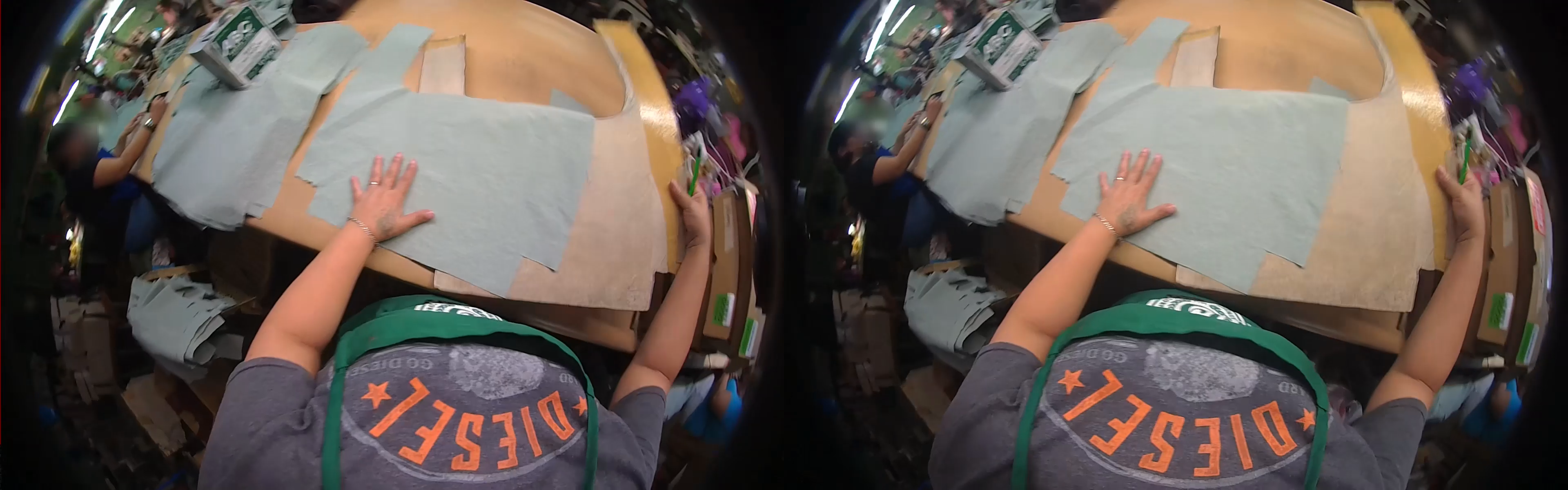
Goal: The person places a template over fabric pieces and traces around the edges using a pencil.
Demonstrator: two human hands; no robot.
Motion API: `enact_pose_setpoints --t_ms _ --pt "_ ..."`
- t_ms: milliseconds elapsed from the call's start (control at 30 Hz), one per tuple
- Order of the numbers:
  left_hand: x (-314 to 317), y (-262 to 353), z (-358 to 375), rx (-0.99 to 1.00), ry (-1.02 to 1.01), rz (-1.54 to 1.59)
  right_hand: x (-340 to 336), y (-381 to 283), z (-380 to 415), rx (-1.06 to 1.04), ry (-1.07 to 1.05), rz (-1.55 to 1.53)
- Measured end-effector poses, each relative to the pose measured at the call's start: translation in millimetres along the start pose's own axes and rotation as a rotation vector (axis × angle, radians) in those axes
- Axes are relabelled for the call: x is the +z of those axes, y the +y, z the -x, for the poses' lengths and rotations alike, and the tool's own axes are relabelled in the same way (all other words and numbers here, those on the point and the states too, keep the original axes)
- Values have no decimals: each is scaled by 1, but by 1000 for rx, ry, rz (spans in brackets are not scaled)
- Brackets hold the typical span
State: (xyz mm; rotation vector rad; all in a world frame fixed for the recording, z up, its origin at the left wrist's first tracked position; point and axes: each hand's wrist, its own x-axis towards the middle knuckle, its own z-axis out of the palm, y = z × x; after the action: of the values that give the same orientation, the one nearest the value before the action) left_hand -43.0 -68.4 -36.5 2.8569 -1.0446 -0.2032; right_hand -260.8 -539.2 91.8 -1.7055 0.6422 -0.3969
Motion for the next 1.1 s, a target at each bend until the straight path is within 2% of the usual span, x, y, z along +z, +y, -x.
enact_pose_setpoints --t_ms 67,133,267,333,367,433,467,533,633,700,800,900,1000,1033,1100 --pt "0 4 -1 0 -29 -26 -42 -9 7 -175 86 38" --pt "-6 8 -3 0 -59 -60 -51 -37 31 -275 267 128" --pt "-8 11 -14 4 -76 -55 -23 -51 56 -431 753 388" --pt "-8 13 -21 -4 -86 -65 2 -46 57 -428 988 569" --pt "-12 19 -24 82 -61 -73 24 -52 62 -388 1083 638" --pt "-18 43 -26 239 -14 -84 26 -31 51 -602 1022 362" --pt "-14 55 -29 309 -54 -86 27 -25 47 -708 976 225" --pt "-5 81 -38 438 -130 -84 38 -36 49 -721 978 191" --pt "-4 101 -20 486 -145 -17 38 -51 37 -753 999 229" --pt "-3 105 -8 461 -160 -4 31 -52 12 -777 1037 258" --pt "-3 107 -7 433 -171 -11 31 -42 -34 -761 1006 131" --pt "-3 112 -19 408 -166 -7 52 -46 -77 -715 1137 166" --pt "-2 115 -35 385 -146 11 55 -46 -120 -808 945 -79" --pt "-3 116 -36 376 -158 22 59 -49 -131 -861 953 -156" --pt "-8 118 -34 371 -194 38 63 -54 -147 -828 1016 -302"
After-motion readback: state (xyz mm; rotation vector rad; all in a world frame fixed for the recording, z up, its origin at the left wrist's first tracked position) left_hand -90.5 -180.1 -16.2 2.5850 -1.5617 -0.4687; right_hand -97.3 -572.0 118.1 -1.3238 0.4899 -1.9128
